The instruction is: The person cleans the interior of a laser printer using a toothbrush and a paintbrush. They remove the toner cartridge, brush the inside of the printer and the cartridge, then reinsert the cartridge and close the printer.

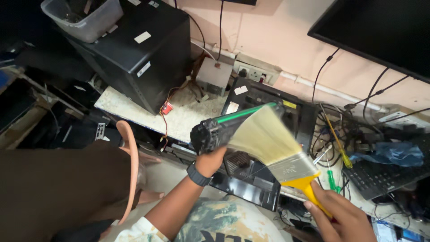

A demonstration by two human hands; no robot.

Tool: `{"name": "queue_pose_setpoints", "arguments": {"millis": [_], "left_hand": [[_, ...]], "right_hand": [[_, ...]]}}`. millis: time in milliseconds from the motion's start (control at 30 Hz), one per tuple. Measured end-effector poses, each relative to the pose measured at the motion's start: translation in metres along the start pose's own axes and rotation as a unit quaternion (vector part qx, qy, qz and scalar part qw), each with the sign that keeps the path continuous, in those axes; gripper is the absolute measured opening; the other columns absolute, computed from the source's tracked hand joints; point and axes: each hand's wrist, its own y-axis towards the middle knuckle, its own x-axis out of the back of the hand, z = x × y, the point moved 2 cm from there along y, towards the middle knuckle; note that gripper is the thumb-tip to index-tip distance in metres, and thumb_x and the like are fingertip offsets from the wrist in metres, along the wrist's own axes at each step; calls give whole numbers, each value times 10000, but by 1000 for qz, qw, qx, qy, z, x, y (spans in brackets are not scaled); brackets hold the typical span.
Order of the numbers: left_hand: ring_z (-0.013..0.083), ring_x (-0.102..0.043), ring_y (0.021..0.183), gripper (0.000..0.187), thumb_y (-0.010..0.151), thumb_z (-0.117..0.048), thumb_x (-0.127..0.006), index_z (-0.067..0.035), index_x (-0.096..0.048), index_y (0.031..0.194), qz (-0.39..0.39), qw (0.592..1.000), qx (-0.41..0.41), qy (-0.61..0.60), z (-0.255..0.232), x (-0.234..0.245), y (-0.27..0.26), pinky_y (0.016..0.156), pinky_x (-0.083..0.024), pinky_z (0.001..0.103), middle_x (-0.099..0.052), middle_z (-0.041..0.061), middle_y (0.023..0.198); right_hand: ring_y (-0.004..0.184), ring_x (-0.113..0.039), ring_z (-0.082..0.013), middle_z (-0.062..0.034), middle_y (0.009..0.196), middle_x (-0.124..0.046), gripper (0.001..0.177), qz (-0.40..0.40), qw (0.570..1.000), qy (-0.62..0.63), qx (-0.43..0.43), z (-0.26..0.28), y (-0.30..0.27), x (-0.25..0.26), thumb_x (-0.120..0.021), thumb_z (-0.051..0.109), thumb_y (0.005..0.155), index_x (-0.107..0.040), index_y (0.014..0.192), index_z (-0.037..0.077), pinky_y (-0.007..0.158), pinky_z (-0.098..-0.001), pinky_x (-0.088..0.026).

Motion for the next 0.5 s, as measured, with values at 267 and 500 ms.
{"name": "queue_pose_setpoints", "arguments": {"millis": [267,500], "left_hand": [[203,-557,1346,413,1009,-219,-477,-144,-554,1408,41,651,287,-701,32,-54,-23,1157,-435,381,-591,42,1455],[230,-730,1034,297,876,9,-765,-13,-693,1163,-26,836,256,-485,5,-11,-2,900,-575,366,-750,113,1147]], "right_hand": [[763,-729,-147,-112,884,-790,490,61,997,50,-19,4,-22,-42,-796,144,779,-700,1236,-4,671,-252,-586],[954,-750,-190,-200,1096,-765,479,-87,991,104,-3,21,-27,-53,-751,87,820,-654,1262,-70,787,-297,-564]]}}
